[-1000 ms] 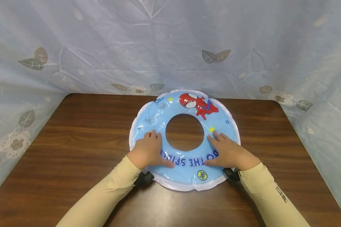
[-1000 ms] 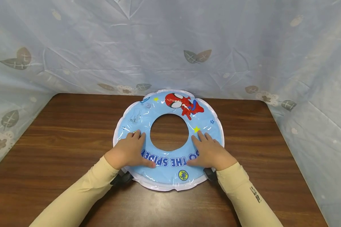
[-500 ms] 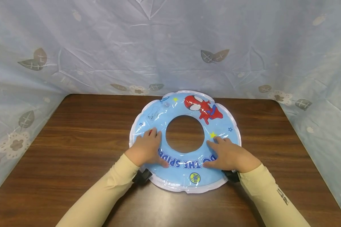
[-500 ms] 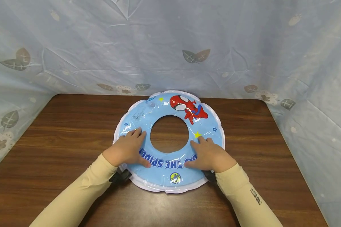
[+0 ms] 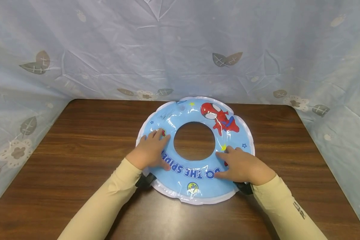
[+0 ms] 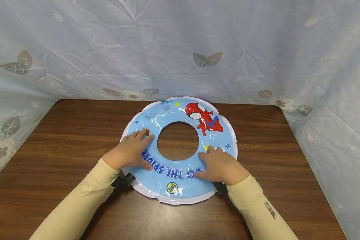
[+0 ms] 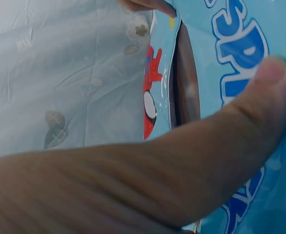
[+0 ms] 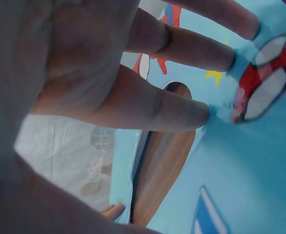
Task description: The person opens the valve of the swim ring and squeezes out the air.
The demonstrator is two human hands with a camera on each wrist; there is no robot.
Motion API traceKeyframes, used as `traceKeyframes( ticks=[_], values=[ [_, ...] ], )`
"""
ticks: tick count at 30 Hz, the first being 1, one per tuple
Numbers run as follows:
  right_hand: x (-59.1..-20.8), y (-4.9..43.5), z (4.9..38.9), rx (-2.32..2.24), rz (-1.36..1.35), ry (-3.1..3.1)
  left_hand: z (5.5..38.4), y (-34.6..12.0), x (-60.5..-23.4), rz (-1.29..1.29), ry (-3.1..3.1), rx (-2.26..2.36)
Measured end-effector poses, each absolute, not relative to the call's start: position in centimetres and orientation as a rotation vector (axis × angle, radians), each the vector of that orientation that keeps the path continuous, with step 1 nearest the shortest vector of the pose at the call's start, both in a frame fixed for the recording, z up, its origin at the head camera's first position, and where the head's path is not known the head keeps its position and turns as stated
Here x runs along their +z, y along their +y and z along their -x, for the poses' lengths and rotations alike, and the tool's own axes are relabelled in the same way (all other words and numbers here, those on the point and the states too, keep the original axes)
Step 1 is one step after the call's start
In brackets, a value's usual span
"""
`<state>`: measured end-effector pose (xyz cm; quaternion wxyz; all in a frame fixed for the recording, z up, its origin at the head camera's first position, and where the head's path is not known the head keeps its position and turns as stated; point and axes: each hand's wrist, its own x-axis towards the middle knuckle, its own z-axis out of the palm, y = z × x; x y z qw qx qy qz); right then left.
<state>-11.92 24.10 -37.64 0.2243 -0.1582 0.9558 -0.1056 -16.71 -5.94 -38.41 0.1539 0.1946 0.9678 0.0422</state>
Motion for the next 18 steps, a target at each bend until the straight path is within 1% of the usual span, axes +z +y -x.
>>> traceKeyframes(
  ticks=[11, 18],
  values=[
    [-37.43, 23.79, 11.86, -0.262, 0.458, 2.648, 17.26, -6.42, -38.49, -0.574, 2.826, 0.130],
    [-37.44, 24.20, 12.19, -0.304, 0.460, 2.646, 16.60, -5.92, -38.15, -0.646, 2.777, 0.154]
  ],
)
